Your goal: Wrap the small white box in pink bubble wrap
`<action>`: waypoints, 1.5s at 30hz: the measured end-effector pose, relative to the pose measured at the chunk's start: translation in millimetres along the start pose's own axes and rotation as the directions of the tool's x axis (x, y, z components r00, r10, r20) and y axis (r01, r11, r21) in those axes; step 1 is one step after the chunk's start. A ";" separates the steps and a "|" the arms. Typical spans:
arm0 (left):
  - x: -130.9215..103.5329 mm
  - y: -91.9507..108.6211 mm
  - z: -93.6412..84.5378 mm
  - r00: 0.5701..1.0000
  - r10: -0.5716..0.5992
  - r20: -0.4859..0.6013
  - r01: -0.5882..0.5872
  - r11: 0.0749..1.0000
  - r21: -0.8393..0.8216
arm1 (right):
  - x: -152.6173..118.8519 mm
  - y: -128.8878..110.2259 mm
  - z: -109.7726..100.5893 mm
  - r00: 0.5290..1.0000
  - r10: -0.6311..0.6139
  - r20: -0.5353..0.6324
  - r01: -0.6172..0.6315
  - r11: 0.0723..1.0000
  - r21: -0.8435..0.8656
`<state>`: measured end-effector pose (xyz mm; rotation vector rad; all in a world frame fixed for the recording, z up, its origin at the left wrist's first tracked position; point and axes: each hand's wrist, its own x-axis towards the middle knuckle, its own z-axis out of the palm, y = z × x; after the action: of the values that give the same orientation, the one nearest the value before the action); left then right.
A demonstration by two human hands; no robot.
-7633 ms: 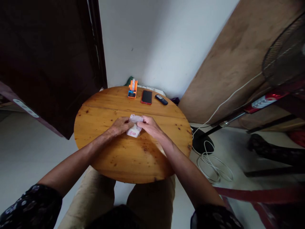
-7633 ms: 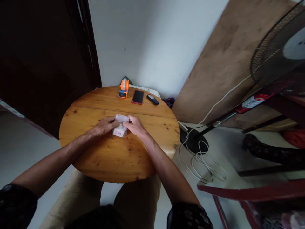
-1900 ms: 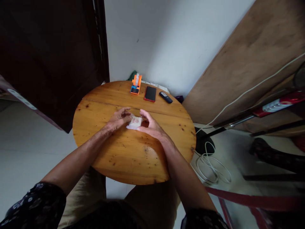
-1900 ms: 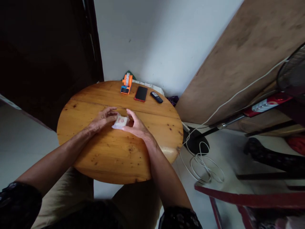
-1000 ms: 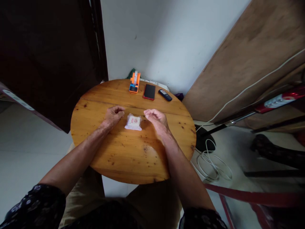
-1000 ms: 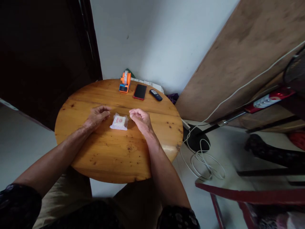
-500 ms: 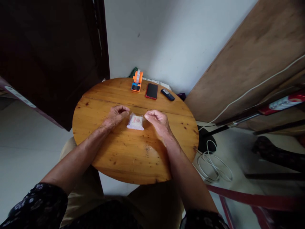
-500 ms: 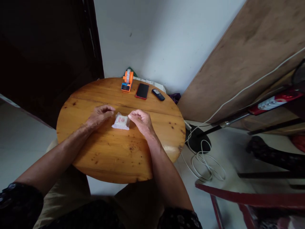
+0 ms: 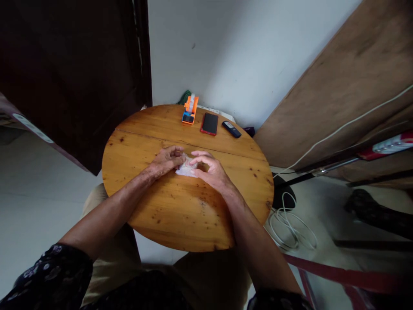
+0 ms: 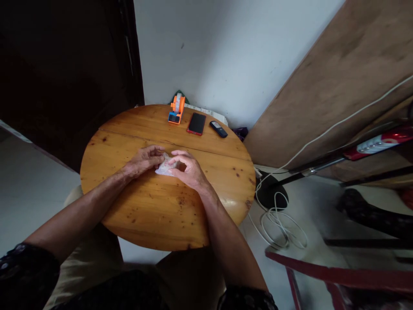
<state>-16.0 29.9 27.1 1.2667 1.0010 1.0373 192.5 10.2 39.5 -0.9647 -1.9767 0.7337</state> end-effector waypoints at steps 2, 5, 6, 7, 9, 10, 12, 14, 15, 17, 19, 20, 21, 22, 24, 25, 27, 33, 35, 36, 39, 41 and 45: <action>-0.3 -0.7 0.0 1.000 0.005 0.017 -0.005 1.000 0.001 | -0.1 0.4 1.7 0.999 -0.020 -0.029 0.019 0.999 -0.025; -0.2 -2.1 -0.1 1.000 0.008 0.013 -0.008 1.000 0.006 | 0.3 -0.4 3.6 0.996 -0.040 -0.077 0.036 0.998 -0.045; 0.0 -2.7 -0.1 1.000 0.012 0.011 -0.012 1.000 0.008 | 0.6 -0.8 4.1 0.995 -0.044 -0.092 0.040 0.998 -0.051; 0.2 -3.4 -0.1 1.000 0.020 0.014 -0.020 1.000 0.012 | 0.8 -1.4 4.5 0.993 -0.048 -0.103 0.042 0.997 -0.057; 0.4 -4.5 0.0 0.999 0.039 0.022 -0.039 0.999 0.023 | 1.2 -3.2 5.1 0.991 -0.056 -0.121 0.048 0.996 -0.070; 0.3 -4.9 0.1 0.999 0.046 0.027 -0.047 0.998 0.029 | 1.3 -4.4 5.2 0.990 -0.060 -0.128 0.051 0.996 -0.074; -0.3 -4.8 0.4 0.998 0.056 0.033 -0.057 0.998 0.036 | 1.2 -7.5 4.7 0.988 -0.061 -0.144 0.052 0.996 -0.065; -1.9 -3.2 1.1 0.997 0.063 0.040 -0.064 0.997 0.036 | 0.9 -11.1 3.2 0.984 -0.044 -0.170 0.039 0.999 -0.033; -3.1 -1.8 1.5 0.997 0.068 0.043 -0.069 0.997 0.035 | 0.7 -12.9 2.0 0.982 -0.030 -0.187 0.028 1.000 -0.012; -6.2 2.1 2.7 0.995 0.081 0.051 -0.083 0.996 0.038 | 0.7 -15.6 -0.6 0.976 0.005 -0.218 0.001 1.000 0.029; -9.8 6.9 3.9 0.994 0.093 0.063 -0.096 0.994 0.046 | 0.9 -16.6 -2.9 0.970 0.037 -0.240 -0.020 0.997 0.069; -11.5 9.2 4.5 0.993 0.097 0.068 -0.100 0.994 0.050 | 1.1 -16.5 -3.8 0.968 0.052 -0.245 -0.030 0.995 0.091; -13.1 11.2 5.0 0.993 0.098 0.068 -0.102 0.993 0.053 | 1.3 -15.9 -4.3 0.967 0.069 -0.246 -0.041 0.992 0.116; -14.3 12.9 5.4 0.993 0.098 0.060 -0.102 0.993 0.056 | 1.4 -15.1 -4.6 0.965 0.087 -0.246 -0.053 0.988 0.143; -15.4 14.6 5.8 0.995 0.097 0.026 -0.098 0.993 0.062 | 1.5 -13.2 -4.6 0.961 0.122 -0.246 -0.073 0.977 0.202; -15.3 14.6 5.9 0.995 0.095 0.009 -0.095 0.993 0.066 | 1.5 -12.3 -4.5 0.959 0.136 -0.250 -0.077 0.969 0.233; -14.0 13.7 5.6 0.995 0.096 -0.012 -0.095 0.992 0.078 | 1.5 -11.0 -4.8 0.952 0.150 -0.267 -0.067 0.953 0.295; -11.0 11.7 2.9 0.994 0.085 0.065 -0.093 0.987 0.130 | 3.1 -7.7 -6.9 0.925 0.195 -0.327 -0.048 0.911 0.410; -11.8 12.7 2.7 0.990 0.056 0.131 -0.071 0.991 0.112 | 4.1 -5.7 -6.8 0.914 0.226 -0.336 -0.078 0.912 0.402; -12.3 13.0 2.7 0.987 0.043 0.157 -0.059 0.993 0.099 | 4.6 -4.6 -6.7 0.909 0.240 -0.341 -0.096 0.916 0.389; -11.9 11.8 3.2 0.984 0.010 0.179 -0.025 0.996 0.086 | 5.4 -2.0 -7.9 0.898 0.275 -0.343 -0.146 0.923 0.357; -9.8 8.8 3.4 0.988 -0.005 0.157 -0.011 0.995 0.099 | 5.3 -1.0 -10.9 0.900 0.301 -0.314 -0.171 0.909 0.380; -5.1 2.2 3.5 0.997 0.005 0.082 -0.013 0.995 0.100 | 3.9 1.1 -15.1 0.922 0.371 -0.114 -0.276 0.834 0.478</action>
<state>-13.9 24.1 29.5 1.3863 0.9959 0.9441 204.2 16.2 48.0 -1.0455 -1.3813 1.1786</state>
